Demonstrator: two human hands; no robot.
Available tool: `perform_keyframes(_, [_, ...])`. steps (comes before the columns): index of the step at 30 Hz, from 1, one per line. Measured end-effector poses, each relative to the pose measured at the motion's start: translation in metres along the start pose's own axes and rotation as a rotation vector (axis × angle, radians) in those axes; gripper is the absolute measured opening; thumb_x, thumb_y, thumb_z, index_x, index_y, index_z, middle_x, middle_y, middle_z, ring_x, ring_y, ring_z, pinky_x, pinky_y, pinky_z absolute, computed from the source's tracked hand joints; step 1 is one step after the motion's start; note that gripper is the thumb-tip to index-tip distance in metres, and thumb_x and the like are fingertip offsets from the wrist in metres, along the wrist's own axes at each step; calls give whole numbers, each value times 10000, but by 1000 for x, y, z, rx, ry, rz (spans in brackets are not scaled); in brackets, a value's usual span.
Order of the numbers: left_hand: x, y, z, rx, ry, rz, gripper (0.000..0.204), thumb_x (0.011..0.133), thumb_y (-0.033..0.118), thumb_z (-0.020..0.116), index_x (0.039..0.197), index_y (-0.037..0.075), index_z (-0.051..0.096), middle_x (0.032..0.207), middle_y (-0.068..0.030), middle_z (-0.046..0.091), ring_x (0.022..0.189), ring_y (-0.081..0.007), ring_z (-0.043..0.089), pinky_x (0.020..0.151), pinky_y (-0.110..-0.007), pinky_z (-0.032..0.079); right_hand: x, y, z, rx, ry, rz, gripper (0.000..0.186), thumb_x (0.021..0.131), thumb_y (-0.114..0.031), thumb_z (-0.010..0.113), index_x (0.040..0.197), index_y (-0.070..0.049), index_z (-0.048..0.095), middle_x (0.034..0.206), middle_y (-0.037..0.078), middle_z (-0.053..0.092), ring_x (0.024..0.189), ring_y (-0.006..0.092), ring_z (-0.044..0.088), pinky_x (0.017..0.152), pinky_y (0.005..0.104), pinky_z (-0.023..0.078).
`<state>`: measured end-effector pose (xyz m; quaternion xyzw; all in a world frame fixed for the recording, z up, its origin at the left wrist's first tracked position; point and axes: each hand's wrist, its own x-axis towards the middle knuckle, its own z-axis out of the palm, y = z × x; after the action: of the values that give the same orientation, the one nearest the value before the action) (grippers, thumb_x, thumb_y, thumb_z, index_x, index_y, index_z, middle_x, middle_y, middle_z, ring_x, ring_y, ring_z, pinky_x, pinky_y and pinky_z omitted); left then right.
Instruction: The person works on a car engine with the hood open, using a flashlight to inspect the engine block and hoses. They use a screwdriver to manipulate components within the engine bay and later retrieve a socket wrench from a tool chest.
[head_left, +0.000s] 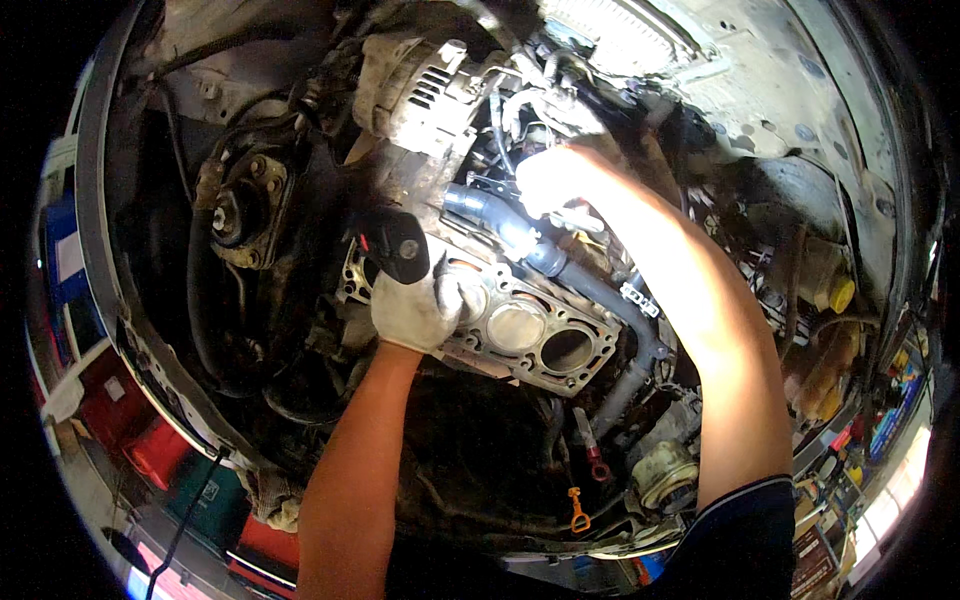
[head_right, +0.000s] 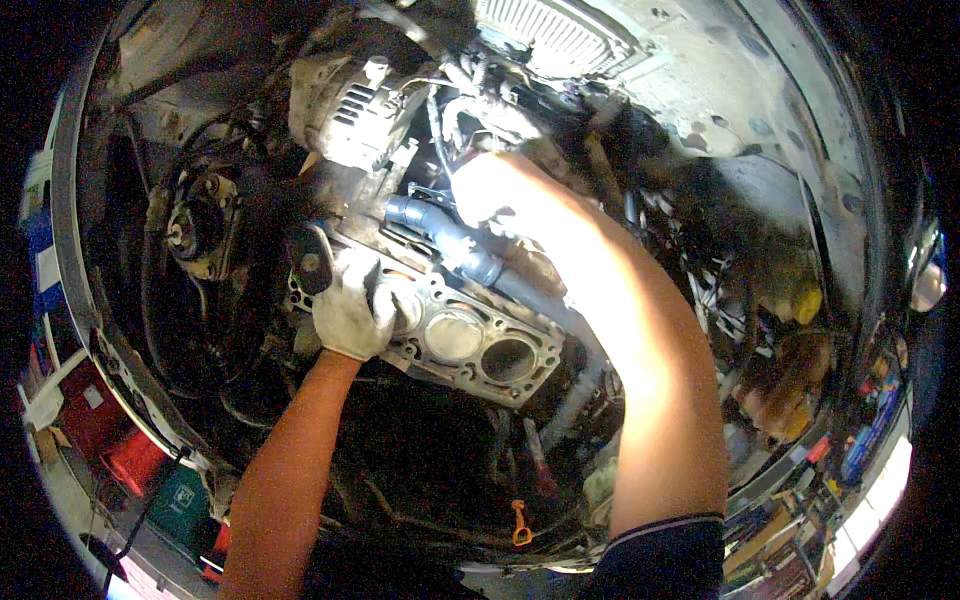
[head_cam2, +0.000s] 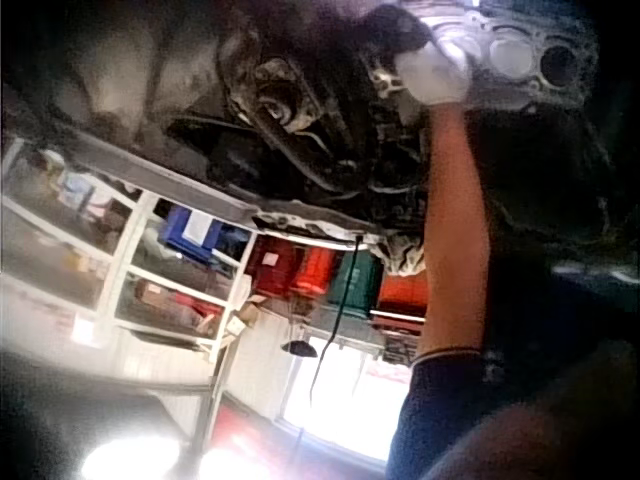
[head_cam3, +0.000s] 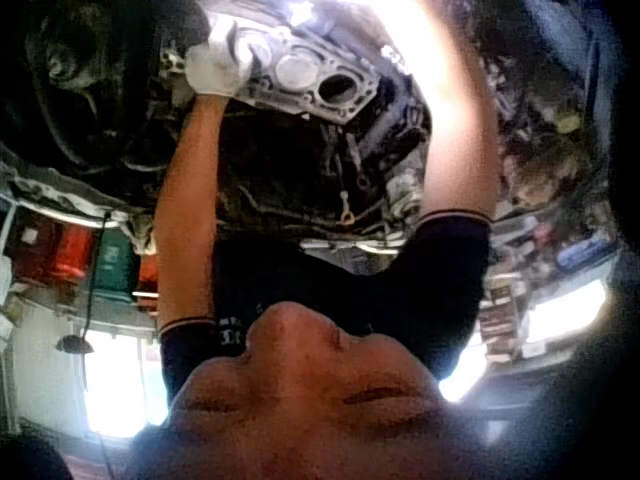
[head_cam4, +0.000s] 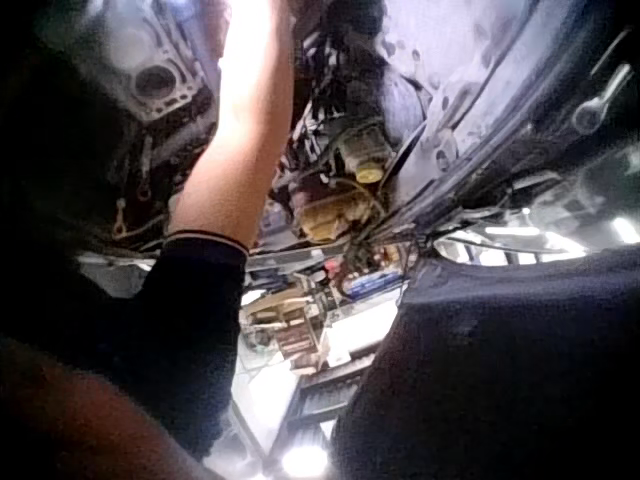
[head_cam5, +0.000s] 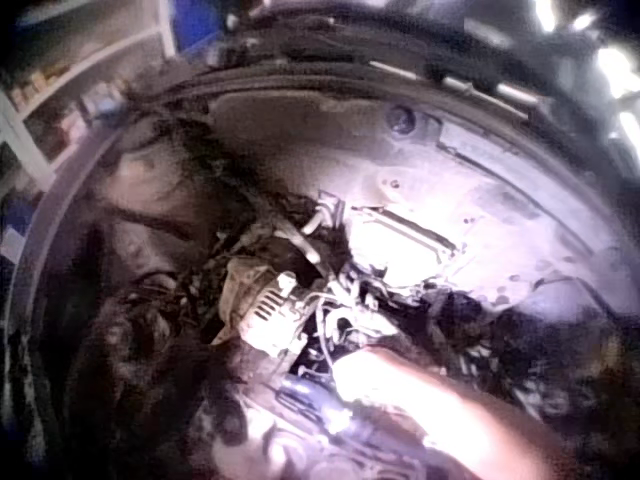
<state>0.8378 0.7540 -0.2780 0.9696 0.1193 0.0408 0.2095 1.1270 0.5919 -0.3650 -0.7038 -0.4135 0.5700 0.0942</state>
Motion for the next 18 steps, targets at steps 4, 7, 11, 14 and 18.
perform_keyframes(4, [3,3,9,-46,29,55,386,856,201,721,1212,77,636,1164,-196,660,1016,-445,675,822,-534,556,-20,32,-19,731,4,15,134,915,-125,679,994,-89,780,784,36,724,600,141,634,580,347,570])
perform_keyframes(7, [1,2,8,-34,12,54,384,855,198,722,1212,83,638,1161,-183,662,1017,-440,674,834,-531,554,-31,3,-50,573,-184,73,178,916,-111,684,1065,-85,776,825,44,732,586,138,634,579,361,607])
perform_keyframes(11, [7,6,5,-50,83,103,354,850,190,719,1179,72,663,1140,-168,667,1010,-417,669,867,-515,541,-34,21,-30,586,-95,96,174,922,-153,736,1077,-85,776,824,37,724,581,115,625,530,318,577])
perform_keyframes(14, [3,2,3,-64,6,21,350,850,189,719,1174,68,668,1129,-167,669,1019,-416,663,885,-517,530,-37,-28,-23,265,1,138,181,961,-269,769,960,-89,756,807,30,718,599,91,614,489,275,498])
perform_keyframes(18, [9,7,3,-82,67,64,317,852,187,707,1143,64,678,1091,-171,672,1025,-415,658,900,-519,522,-53,-31,-4,327,60,208,381,1020,-418,709,830,-88,691,719,11,626,580,92,535,501,279,440])
